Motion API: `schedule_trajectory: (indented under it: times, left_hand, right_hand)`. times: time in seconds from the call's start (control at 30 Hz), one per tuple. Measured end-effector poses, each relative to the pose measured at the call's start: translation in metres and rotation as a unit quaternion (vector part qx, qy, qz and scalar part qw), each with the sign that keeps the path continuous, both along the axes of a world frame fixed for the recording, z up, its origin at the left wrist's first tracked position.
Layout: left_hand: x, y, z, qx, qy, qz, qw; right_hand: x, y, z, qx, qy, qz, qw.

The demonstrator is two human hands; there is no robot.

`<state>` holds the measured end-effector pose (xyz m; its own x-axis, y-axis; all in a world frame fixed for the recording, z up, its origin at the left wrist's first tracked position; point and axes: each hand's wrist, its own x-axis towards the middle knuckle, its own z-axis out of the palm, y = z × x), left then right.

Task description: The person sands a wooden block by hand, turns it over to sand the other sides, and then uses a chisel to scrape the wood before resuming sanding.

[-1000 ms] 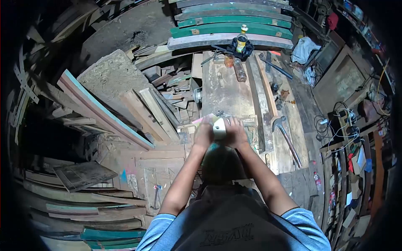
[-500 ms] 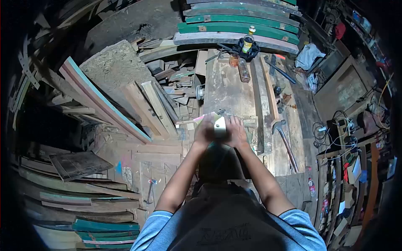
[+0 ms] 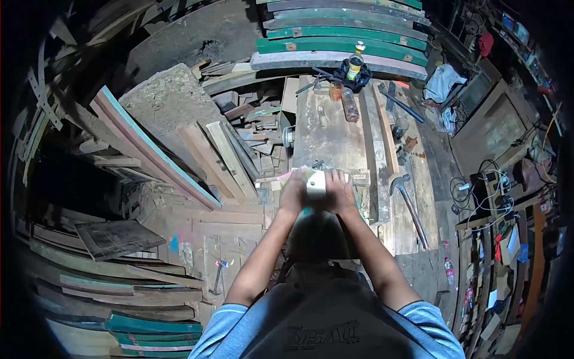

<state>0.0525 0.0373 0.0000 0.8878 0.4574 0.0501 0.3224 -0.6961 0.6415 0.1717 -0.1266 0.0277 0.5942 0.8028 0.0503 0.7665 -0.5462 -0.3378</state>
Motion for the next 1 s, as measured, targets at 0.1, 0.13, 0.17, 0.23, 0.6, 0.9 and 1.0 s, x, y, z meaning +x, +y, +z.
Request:
schedule_trajectory:
  times: [0.1,0.13,0.17,0.23,0.6,0.9,1.0]
  left_hand:
    - [-0.032,-0.028,-0.028,0.048,-0.080,-0.041,0.995]
    - [-0.035,-0.032,-0.007,0.035,-0.073,-0.058,0.995]
    - [-0.037,-0.037,0.015,0.021,-0.065,-0.075,0.995]
    - [-0.029,-0.030,0.043,0.056,-0.095,-0.077,0.991]
    - [-0.037,-0.044,0.010,0.099,-0.108,-0.077,0.986]
    - [0.018,-0.006,0.048,0.042,0.051,-0.019,0.998]
    - [-0.010,-0.020,-0.004,0.129,-0.085,-0.031,0.988]
  right_hand:
    - [0.004,0.004,-0.004,-0.009,0.000,0.003,1.000]
    - [0.006,0.005,-0.011,-0.011,-0.003,0.004,1.000]
    - [0.008,0.005,-0.023,0.032,-0.012,0.006,0.999]
    - [0.002,0.000,-0.017,0.052,-0.030,0.006,0.998]
    - [0.002,0.002,-0.023,0.077,-0.076,0.001,0.994]
    - [0.004,0.001,-0.020,0.067,-0.080,0.009,0.994]
    - [0.003,0.003,-0.025,0.044,-0.083,-0.001,0.996]
